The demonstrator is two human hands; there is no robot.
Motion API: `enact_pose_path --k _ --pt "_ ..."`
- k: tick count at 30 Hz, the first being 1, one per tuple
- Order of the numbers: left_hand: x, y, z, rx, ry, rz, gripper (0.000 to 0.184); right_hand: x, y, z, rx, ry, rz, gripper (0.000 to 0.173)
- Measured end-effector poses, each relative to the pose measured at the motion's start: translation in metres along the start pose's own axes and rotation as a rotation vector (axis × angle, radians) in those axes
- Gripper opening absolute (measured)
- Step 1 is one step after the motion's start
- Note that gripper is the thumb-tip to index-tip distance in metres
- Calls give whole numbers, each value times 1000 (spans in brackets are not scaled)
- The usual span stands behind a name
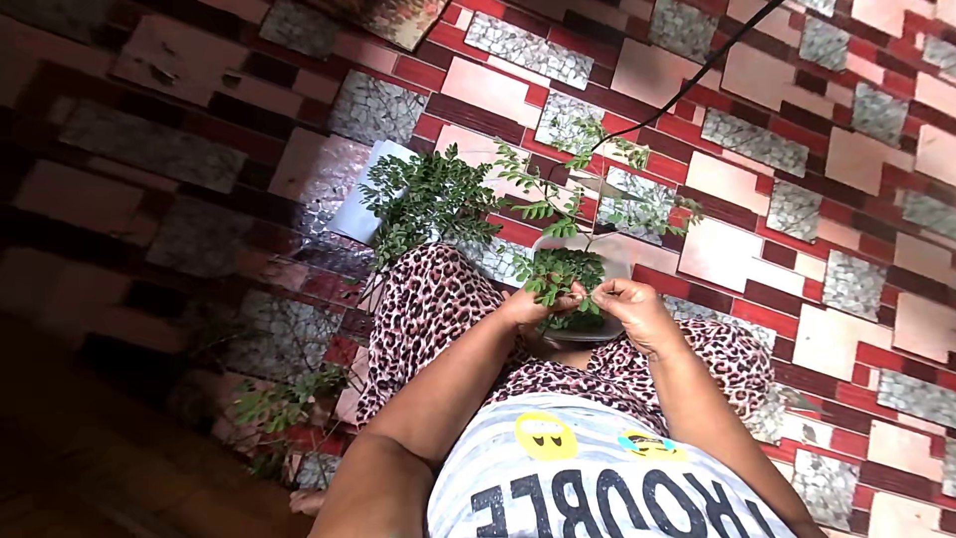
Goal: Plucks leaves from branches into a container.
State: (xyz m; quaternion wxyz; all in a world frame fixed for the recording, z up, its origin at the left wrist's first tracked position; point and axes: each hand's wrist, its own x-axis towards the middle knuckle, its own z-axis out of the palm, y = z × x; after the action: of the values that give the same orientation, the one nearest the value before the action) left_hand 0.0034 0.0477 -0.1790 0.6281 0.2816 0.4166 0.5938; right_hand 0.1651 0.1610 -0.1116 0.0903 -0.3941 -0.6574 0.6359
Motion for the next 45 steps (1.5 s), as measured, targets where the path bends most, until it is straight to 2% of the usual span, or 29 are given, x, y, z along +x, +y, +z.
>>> enact_pose_path --k 5,8,13,16,18,21,25,28,30,34,36,39,42,45 --pt "-3 -2 0 33 76 -17 10 -6 -4 4 -300 98 -209 5" --pt "-3 1 0 32 81 0 8 -7 -5 0 -328 147 -314 8" --pt "-1 0 -2 43 23 33 9 -4 1 -12 -203 34 -51 31" --pt "-2 -2 -2 51 41 16 10 -6 2 -11 -87 -38 35 22" --pt "-2 -4 -4 47 49 0 12 -7 3 -8 -38 -54 23 13" --pt "0 -2 -2 41 23 28 8 -8 4 -2 -103 27 -86 10" --pt "-3 -3 -2 90 119 -52 15 -12 6 4 -416 153 -359 12" --pt "-1 -5 -2 76 131 -38 12 -13 7 6 -484 229 -456 15" --pt "-1 -3 -1 69 106 -12 10 -13 6 4 -487 233 -422 16" --pt "-1 3 2 45 106 -24 11 -12 4 -4 -334 70 -111 27" --pt "-2 1 2 33 142 -45 12 -10 8 -2 -173 33 -45 19" --pt "-1 -5 1 5 150 -49 16 -10 11 6 -74 58 -55 3" --pt "0 -4 2 1 128 0 9 -10 10 10 -42 94 -72 4" --pt "-1 -1 2 33 158 -34 9 -12 9 8 -71 97 -102 12"
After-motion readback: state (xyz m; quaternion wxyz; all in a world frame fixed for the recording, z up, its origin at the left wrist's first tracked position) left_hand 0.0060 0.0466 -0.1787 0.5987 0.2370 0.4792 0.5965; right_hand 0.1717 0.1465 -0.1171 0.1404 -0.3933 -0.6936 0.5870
